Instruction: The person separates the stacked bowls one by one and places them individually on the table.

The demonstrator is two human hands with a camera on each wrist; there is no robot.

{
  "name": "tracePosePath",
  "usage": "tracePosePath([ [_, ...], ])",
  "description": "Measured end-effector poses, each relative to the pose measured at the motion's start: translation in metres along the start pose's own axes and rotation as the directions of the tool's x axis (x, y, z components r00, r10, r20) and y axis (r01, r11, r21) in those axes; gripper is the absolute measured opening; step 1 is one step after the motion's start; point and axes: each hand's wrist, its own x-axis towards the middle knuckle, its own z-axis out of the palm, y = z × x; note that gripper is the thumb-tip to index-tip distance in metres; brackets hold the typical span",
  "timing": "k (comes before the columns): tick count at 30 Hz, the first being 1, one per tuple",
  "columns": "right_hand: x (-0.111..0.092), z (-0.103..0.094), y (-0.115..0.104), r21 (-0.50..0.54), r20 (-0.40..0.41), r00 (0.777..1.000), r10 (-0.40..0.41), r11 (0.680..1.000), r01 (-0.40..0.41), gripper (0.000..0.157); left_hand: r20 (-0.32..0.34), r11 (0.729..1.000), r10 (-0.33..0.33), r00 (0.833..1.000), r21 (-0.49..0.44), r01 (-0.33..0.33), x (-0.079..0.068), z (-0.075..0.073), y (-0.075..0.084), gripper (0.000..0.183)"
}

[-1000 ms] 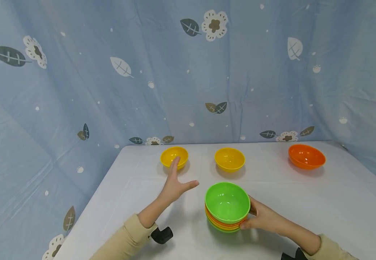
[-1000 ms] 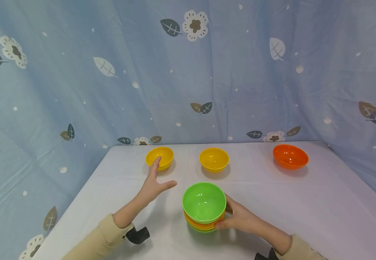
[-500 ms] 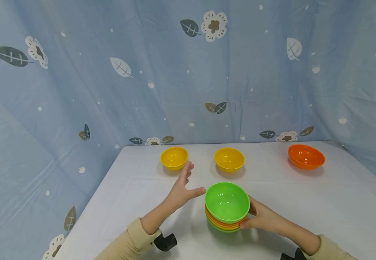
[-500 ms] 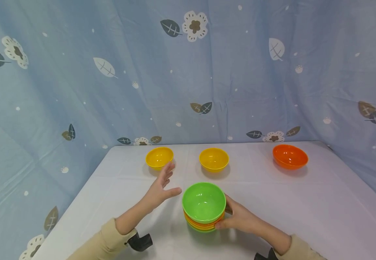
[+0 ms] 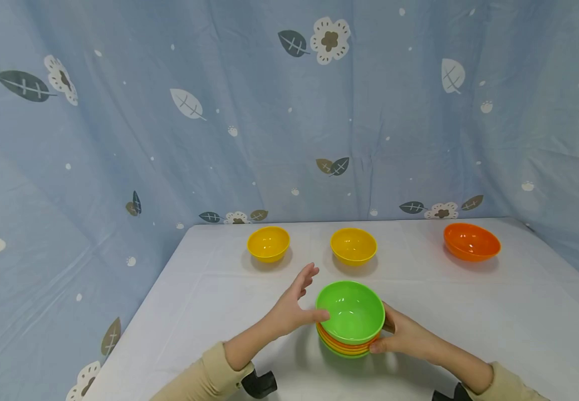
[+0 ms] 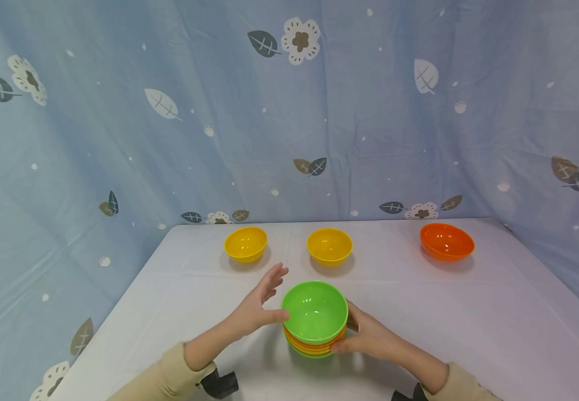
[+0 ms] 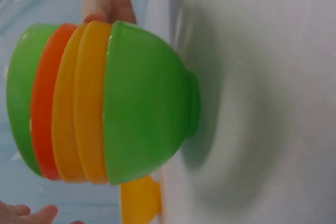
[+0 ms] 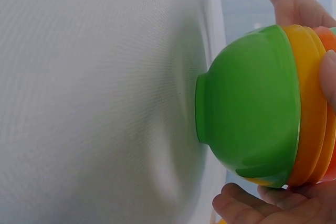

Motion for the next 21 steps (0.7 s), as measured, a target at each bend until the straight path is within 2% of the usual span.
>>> tracePosePath([
  [14,0.000,0.001,0.002,0.001,-0.014,1.000,0.005,1.000,-0.005,0.095,0.102,0.998,-0.044,0.994,0.041,0.040,-0.002,0.016,0.000,0.108],
  [18,-0.001,0.001,0.002,0.000,-0.020,0.999,-0.026,1.000,0.026,0.095,0.112,0.998,-0.053,0.992,0.047,0.048,-0.002,0.021,-0.001,0.111],
  [21,-0.001,0.001,0.002,-0.002,-0.018,0.998,-0.053,0.999,0.053,0.094,0.120,0.999,-0.036,0.992,0.012,0.035,-0.002,0.022,0.000,0.115],
])
